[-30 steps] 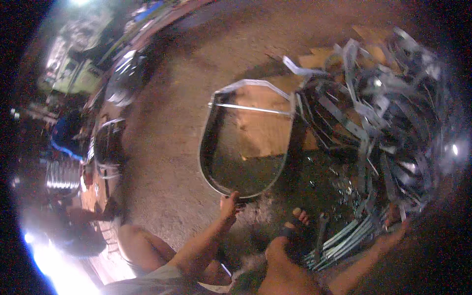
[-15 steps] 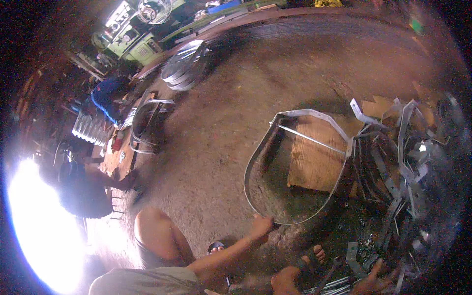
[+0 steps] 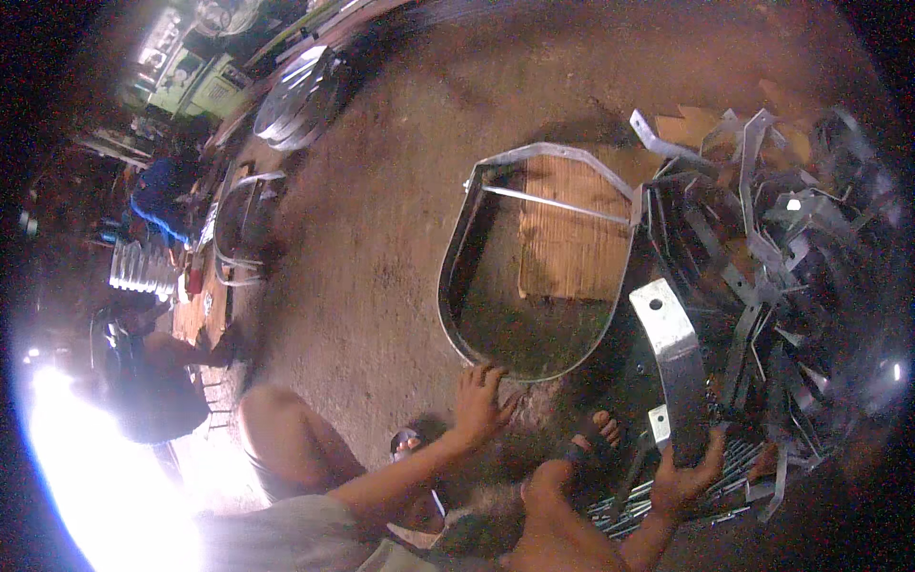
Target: The person sits on the floor of a workshop and assembles a metal frame by hand. They pick up curved metal pieces, align them with a central rod, and secure them using bolts and nuts. The person handles multiple components, including washers and nuts, to construct the frame structure.
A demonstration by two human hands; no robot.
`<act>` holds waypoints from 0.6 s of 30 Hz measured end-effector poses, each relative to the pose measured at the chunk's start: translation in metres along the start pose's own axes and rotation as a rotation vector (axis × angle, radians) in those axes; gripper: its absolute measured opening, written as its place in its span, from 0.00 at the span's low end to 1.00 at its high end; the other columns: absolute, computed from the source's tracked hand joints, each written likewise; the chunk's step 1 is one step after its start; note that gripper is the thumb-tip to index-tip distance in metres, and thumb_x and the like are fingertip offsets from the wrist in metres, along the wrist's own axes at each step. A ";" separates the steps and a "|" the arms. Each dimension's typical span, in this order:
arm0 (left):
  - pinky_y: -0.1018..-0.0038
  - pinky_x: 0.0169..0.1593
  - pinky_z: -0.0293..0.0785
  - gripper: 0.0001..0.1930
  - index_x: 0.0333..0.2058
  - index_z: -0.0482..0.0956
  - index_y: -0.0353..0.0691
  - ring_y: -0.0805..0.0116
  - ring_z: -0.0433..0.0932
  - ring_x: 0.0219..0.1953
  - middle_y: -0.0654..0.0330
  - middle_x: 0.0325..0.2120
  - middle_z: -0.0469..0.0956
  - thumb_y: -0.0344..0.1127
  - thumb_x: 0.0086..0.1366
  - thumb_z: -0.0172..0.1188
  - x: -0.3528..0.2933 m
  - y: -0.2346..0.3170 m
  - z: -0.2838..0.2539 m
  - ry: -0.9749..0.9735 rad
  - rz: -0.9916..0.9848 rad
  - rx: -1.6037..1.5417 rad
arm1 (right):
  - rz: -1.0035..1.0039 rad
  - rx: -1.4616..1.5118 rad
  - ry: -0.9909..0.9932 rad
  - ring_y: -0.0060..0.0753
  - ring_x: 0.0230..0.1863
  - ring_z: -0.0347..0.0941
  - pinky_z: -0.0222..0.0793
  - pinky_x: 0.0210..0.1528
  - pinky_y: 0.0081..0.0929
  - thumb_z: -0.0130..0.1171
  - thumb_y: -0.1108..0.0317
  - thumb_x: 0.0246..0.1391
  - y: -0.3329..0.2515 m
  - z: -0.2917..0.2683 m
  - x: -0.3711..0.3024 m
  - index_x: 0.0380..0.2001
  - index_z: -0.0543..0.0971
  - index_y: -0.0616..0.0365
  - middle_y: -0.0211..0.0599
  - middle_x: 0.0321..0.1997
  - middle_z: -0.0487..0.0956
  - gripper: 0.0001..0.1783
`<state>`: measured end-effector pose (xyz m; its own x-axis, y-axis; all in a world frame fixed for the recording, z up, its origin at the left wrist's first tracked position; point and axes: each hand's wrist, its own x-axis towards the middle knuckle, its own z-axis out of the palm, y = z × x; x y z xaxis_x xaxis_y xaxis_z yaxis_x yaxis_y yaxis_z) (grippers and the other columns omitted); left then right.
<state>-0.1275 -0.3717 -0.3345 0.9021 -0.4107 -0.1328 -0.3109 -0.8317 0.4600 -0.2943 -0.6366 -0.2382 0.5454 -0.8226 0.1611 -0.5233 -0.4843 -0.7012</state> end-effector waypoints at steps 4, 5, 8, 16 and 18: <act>0.45 0.65 0.49 0.17 0.44 0.77 0.45 0.54 0.71 0.52 0.51 0.42 0.74 0.44 0.59 0.61 0.019 -0.010 0.012 0.038 0.292 0.187 | 0.012 0.110 -0.076 0.33 0.43 0.71 0.65 0.50 0.30 0.62 0.77 0.47 -0.007 0.001 0.001 0.47 0.70 0.64 0.41 0.40 0.74 0.22; 0.44 0.65 0.47 0.18 0.46 0.76 0.46 0.55 0.70 0.54 0.53 0.46 0.73 0.45 0.59 0.61 0.028 -0.013 0.014 -0.127 0.290 0.270 | 0.001 0.094 -0.115 0.33 0.44 0.70 0.65 0.50 0.30 0.63 0.77 0.46 -0.011 -0.003 0.003 0.48 0.70 0.64 0.41 0.39 0.74 0.23; 0.43 0.66 0.46 0.18 0.48 0.77 0.50 0.56 0.71 0.55 0.58 0.49 0.74 0.44 0.59 0.60 0.035 -0.027 0.033 -0.351 0.293 0.347 | 0.014 0.107 -0.155 0.33 0.44 0.71 0.65 0.50 0.31 0.65 0.78 0.42 -0.007 -0.005 -0.002 0.47 0.71 0.64 0.42 0.39 0.75 0.25; 0.48 0.64 0.52 0.16 0.48 0.76 0.51 0.51 0.67 0.56 0.52 0.48 0.72 0.43 0.61 0.60 0.005 -0.037 0.011 -0.016 0.149 0.170 | -0.099 0.192 -0.405 0.39 0.34 0.75 0.71 0.38 0.36 0.70 0.74 0.31 -0.059 0.018 0.014 0.35 0.73 0.60 0.41 0.33 0.78 0.23; 0.50 0.63 0.53 0.21 0.52 0.74 0.47 0.47 0.63 0.59 0.46 0.53 0.69 0.43 0.60 0.61 -0.015 -0.052 -0.004 0.110 0.023 0.068 | -0.349 0.172 -0.449 0.49 0.34 0.76 0.73 0.36 0.41 0.70 0.70 0.27 -0.053 0.048 0.012 0.34 0.73 0.58 0.45 0.32 0.77 0.24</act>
<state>-0.1238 -0.3203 -0.3529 0.9206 -0.3897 -0.0241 -0.3482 -0.8475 0.4007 -0.2286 -0.6058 -0.2322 0.9095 -0.3983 0.1191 -0.1699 -0.6175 -0.7680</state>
